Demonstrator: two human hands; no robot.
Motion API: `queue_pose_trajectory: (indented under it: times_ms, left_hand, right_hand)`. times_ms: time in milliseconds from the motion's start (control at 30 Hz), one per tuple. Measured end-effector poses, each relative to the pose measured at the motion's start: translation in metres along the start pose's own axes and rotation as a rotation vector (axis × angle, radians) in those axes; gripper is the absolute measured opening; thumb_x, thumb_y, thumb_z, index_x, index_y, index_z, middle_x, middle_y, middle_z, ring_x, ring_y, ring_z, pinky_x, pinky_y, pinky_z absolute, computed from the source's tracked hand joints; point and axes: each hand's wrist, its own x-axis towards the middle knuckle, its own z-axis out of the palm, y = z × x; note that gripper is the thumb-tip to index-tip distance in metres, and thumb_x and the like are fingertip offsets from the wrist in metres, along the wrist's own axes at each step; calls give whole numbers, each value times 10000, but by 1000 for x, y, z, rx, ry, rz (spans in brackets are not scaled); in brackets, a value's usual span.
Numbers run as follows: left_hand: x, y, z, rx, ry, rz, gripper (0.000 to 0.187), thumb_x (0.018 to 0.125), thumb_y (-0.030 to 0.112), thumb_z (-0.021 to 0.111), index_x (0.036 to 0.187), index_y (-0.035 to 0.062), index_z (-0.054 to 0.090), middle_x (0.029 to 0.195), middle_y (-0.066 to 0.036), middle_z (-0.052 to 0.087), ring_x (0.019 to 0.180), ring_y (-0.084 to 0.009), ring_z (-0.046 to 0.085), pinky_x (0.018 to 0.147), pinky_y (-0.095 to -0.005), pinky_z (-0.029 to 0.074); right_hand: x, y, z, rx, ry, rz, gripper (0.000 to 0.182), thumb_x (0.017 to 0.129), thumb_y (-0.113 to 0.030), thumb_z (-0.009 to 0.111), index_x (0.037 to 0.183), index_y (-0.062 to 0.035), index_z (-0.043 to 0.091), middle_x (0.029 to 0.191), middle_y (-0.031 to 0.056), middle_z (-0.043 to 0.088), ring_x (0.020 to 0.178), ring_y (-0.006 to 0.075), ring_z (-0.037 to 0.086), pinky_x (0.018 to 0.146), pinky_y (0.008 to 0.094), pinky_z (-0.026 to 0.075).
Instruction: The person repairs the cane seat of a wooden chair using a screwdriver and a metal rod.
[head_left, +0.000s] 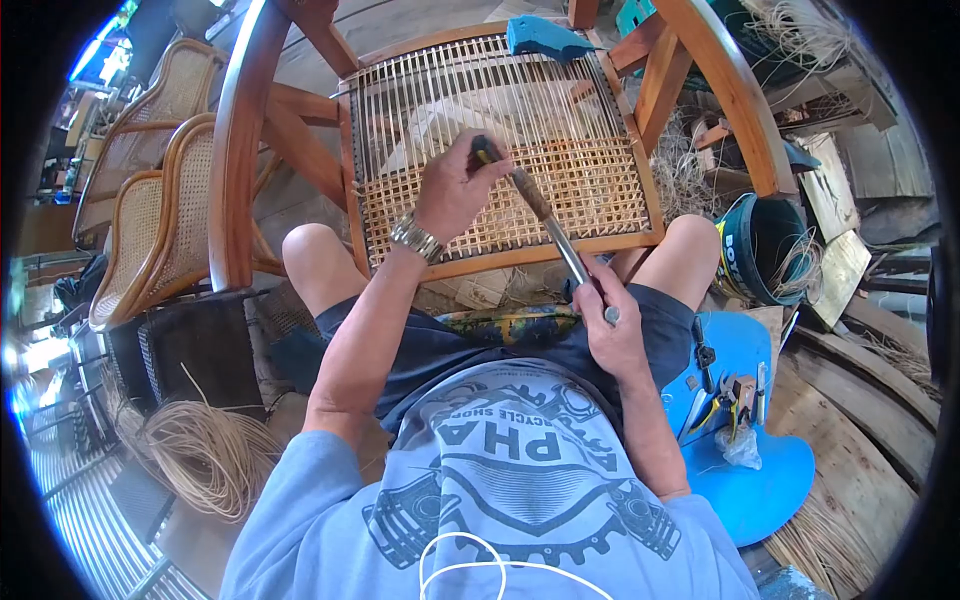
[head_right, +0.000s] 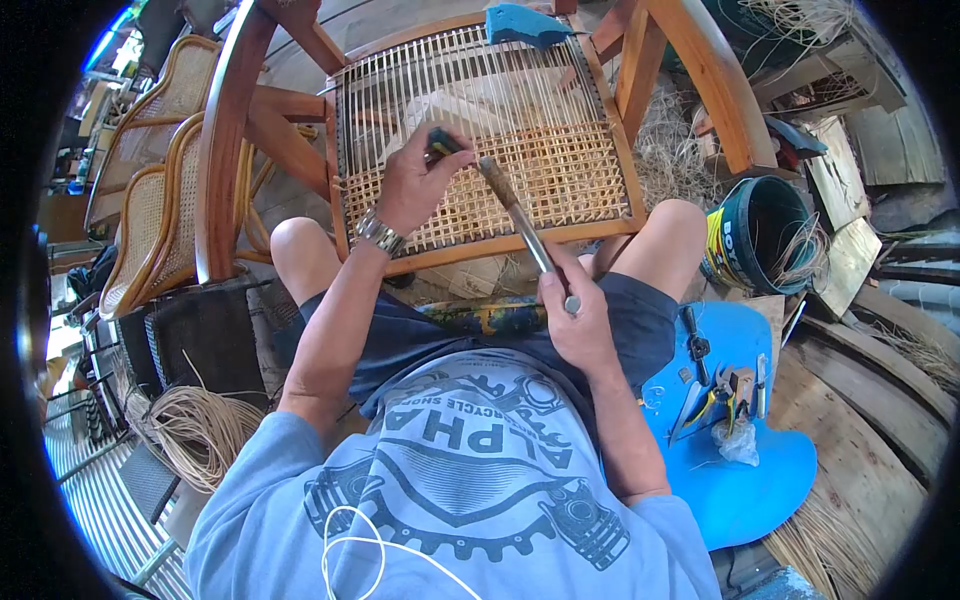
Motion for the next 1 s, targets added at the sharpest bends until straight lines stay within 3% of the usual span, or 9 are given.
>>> queue_pose_trajectory:
  times_ms: [67, 133, 167, 267, 433, 600, 700, 833, 1000]
  left_hand:
    - [-2, -13, -10, -56, 31, -12, 218, 961, 157, 752, 1130, 79, 638, 1038, -41, 758, 936, -114, 721, 796, -282, 569]
    - [-3, -35, -24, -224, 255, 1, 195, 954, 176, 759, 1092, 94, 649, 970, -15, 770, 809, -104, 706, 721, -257, 564]
    - [-2, -46, -34, -259, 267, -26, 192, 957, 156, 754, 1090, 71, 646, 997, -16, 765, 865, -97, 700, 775, -253, 563]
    - [9, -52, -36, -372, 288, -28, 195, 957, 150, 754, 1098, 69, 646, 1013, -12, 761, 906, -90, 695, 798, -262, 562]
    - [19, -22, -15, -36, 256, 28, 215, 939, 229, 775, 1060, 87, 667, 933, -29, 782, 859, -128, 746, 754, -295, 581]
    - [19, -14, 0, 59, 167, 67, 239, 938, 228, 776, 1083, 75, 664, 935, -44, 782, 848, -159, 766, 741, -308, 590]
    - [20, -18, 1, 3, 179, 103, 227, 939, 193, 774, 1093, 69, 661, 938, -45, 782, 858, -145, 763, 738, -295, 589]
    - [24, -14, -8, -97, 246, 64, 235, 932, 203, 783, 1091, 75, 667, 936, -49, 779, 845, -143, 751, 736, -295, 577]
    - [32, -20, -2, 39, 178, 54, 202, 948, 209, 776, 1081, 90, 681, 968, -20, 769, 855, -102, 716, 745, -277, 561]
  right_hand:
    - [-9, -7, -2, 36, 44, 74, 412, 1068, -132, 526, 1457, 2, 524, 863, -11, 575, 646, 25, 442, 574, 180, 353]
    - [-14, -11, -9, 169, 158, 158, 394, 1067, -97, 531, 1444, 17, 523, 905, 6, 585, 762, 62, 522, 684, 232, 457]
    - [-14, -4, -8, 185, 183, 120, 389, 1059, -87, 537, 1433, 19, 532, 904, 3, 582, 777, 66, 531, 695, 234, 463]
    - [-12, 4, -3, 61, 50, 103, 391, 1050, -74, 544, 1432, 11, 538, 898, -1, 573, 783, 70, 531, 707, 231, 462]
    - [3, -1, 27, 42, -79, 87, 374, 1042, -96, 560, 1402, 7, 555, 934, 35, 607, 784, 90, 534, 730, 248, 469]
    - [22, 3, 39, -116, -181, -102, 378, 1024, -133, 564, 1370, 20, 564, 986, 179, 669, 861, 213, 646, 822, 342, 517]
    - [34, 3, 35, -55, -88, 40, 369, 1024, -131, 553, 1363, 15, 570, 1033, 212, 695, 942, 277, 697, 876, 369, 524]
    - [30, 2, 43, -87, -63, -129, 383, 1032, -137, 546, 1392, -6, 557, 1039, 219, 693, 924, 294, 690, 868, 378, 525]
    - [31, -10, 46, -45, -187, 15, 387, 1031, -140, 555, 1386, 14, 550, 1045, 237, 680, 933, 288, 676, 868, 377, 519]
